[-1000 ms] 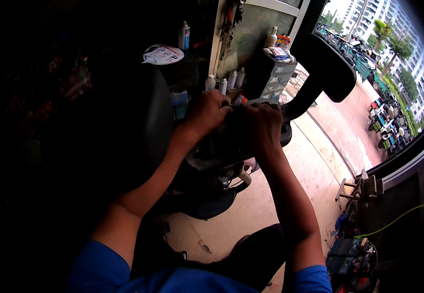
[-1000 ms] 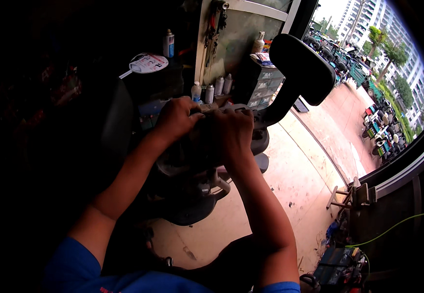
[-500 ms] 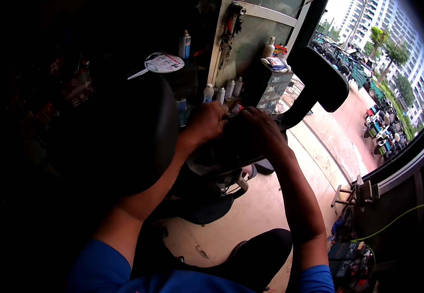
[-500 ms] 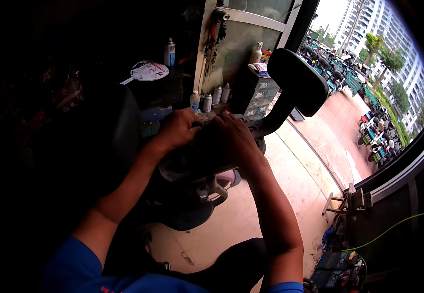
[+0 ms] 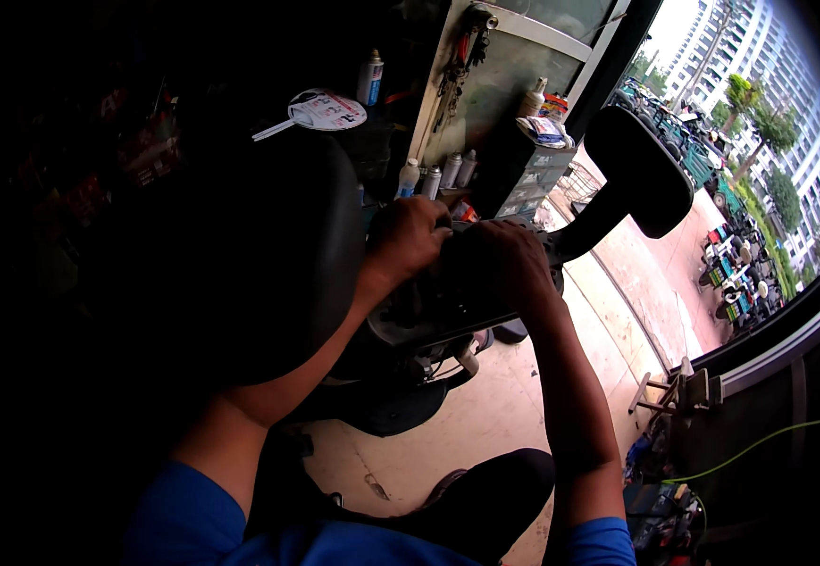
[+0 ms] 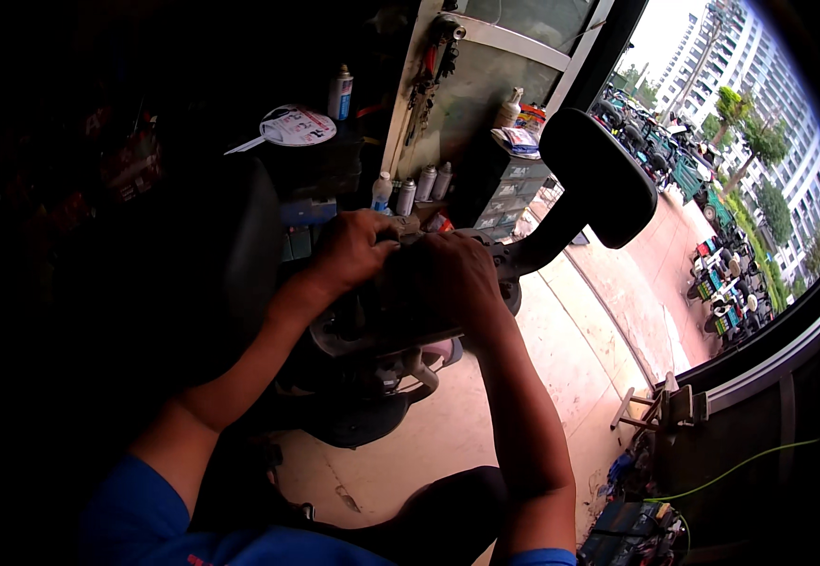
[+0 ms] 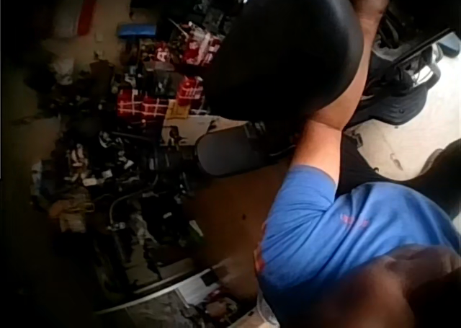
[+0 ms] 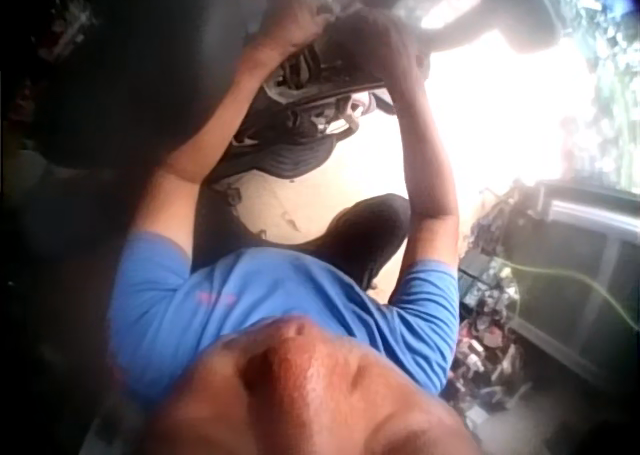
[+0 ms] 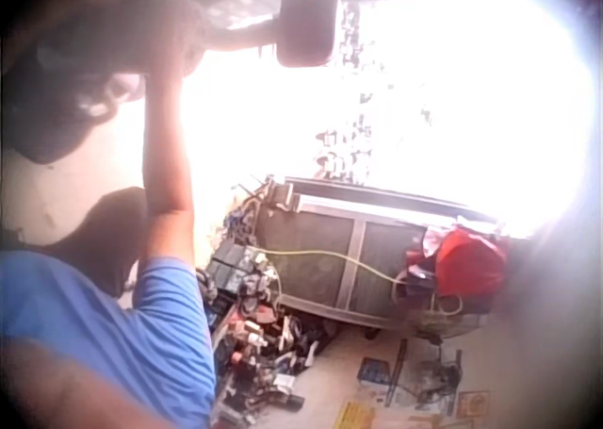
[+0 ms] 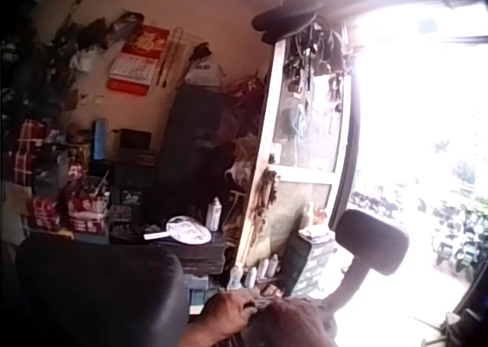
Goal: The person connects and organizes electrical wires and plastic connectors within the body of a scooter by hand. They press wire terminals together and tuck the bundles into the frame.
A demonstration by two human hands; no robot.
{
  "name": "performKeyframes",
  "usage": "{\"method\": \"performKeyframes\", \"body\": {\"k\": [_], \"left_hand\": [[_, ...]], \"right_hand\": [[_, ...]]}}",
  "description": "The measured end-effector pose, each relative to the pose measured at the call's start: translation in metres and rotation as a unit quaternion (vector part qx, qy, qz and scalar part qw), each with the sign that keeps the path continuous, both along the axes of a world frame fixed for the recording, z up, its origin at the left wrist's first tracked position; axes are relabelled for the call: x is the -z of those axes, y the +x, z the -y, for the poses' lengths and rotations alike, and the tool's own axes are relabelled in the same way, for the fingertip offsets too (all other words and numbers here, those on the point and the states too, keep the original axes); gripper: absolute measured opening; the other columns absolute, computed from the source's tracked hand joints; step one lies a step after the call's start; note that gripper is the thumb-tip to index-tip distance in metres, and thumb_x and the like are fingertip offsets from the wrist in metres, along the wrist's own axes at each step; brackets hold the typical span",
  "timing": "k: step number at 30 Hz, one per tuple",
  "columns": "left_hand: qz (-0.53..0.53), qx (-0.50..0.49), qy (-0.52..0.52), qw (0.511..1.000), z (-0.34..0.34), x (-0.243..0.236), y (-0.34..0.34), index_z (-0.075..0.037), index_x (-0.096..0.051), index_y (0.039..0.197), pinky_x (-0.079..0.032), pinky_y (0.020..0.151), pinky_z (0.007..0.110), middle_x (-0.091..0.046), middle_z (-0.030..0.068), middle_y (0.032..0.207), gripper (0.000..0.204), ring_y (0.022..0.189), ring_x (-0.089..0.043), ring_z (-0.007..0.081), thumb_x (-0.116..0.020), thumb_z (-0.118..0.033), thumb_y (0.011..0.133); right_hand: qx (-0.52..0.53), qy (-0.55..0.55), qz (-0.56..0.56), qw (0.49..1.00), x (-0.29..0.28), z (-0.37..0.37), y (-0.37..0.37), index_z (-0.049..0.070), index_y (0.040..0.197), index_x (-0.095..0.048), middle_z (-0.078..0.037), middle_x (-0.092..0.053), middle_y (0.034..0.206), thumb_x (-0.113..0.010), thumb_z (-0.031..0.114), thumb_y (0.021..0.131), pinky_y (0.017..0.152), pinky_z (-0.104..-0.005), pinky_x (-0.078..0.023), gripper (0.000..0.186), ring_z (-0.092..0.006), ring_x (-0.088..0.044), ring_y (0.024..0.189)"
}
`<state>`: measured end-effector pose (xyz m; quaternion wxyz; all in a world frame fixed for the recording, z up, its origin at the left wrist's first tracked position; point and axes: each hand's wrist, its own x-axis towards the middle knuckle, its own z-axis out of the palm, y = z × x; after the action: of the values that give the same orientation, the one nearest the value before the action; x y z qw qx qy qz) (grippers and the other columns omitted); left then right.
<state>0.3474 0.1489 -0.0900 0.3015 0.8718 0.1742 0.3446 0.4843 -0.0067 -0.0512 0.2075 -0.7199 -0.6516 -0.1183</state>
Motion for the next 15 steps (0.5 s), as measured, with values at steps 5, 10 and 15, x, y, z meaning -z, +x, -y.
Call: {"method": "performKeyframes", "body": {"k": [5,10,15], "left_hand": [[-0.002,-0.010,0.004,1.000,0.001,0.000,-0.002,-0.002,-0.079,0.109,-0.059,0.089,0.045,-0.076,0.0221,0.109,0.030,0.102,-0.075,0.0402,-0.085,-0.014,0.081],[0.027,-0.004,0.055,0.998,-0.001,0.004,0.002,-0.002,-0.079,0.107,-0.059,0.088,0.045,-0.075,0.0214,0.107,0.029,0.101,-0.075,0.0399,-0.085,-0.011,0.080],[0.021,0.009,-0.002,1.000,-0.001,0.002,-0.002,-0.003,-0.080,0.107,-0.058,0.086,0.044,-0.075,0.0195,0.106,0.030,0.099,-0.074,0.0396,-0.086,-0.010,0.079]], "right_hand": [[0.093,0.093,-0.027,0.991,0.010,-0.010,-0.013,0.008,0.095,-0.068,-0.017,-0.074,0.093,-0.070,0.026,0.091,0.076,-0.0515,-0.057,0.019,-0.0415,-0.073,0.091],[0.123,0.065,-0.034,0.990,0.013,-0.010,-0.004,0.008,0.093,-0.065,-0.016,-0.074,0.088,-0.069,0.028,0.093,0.076,-0.0520,-0.057,0.020,-0.0409,-0.074,0.089],[0.072,0.018,-0.038,0.997,0.007,-0.004,0.006,0.009,0.095,-0.070,-0.017,-0.075,0.087,-0.071,0.029,0.092,0.077,-0.0521,-0.057,0.020,-0.0407,-0.075,0.089]]}}
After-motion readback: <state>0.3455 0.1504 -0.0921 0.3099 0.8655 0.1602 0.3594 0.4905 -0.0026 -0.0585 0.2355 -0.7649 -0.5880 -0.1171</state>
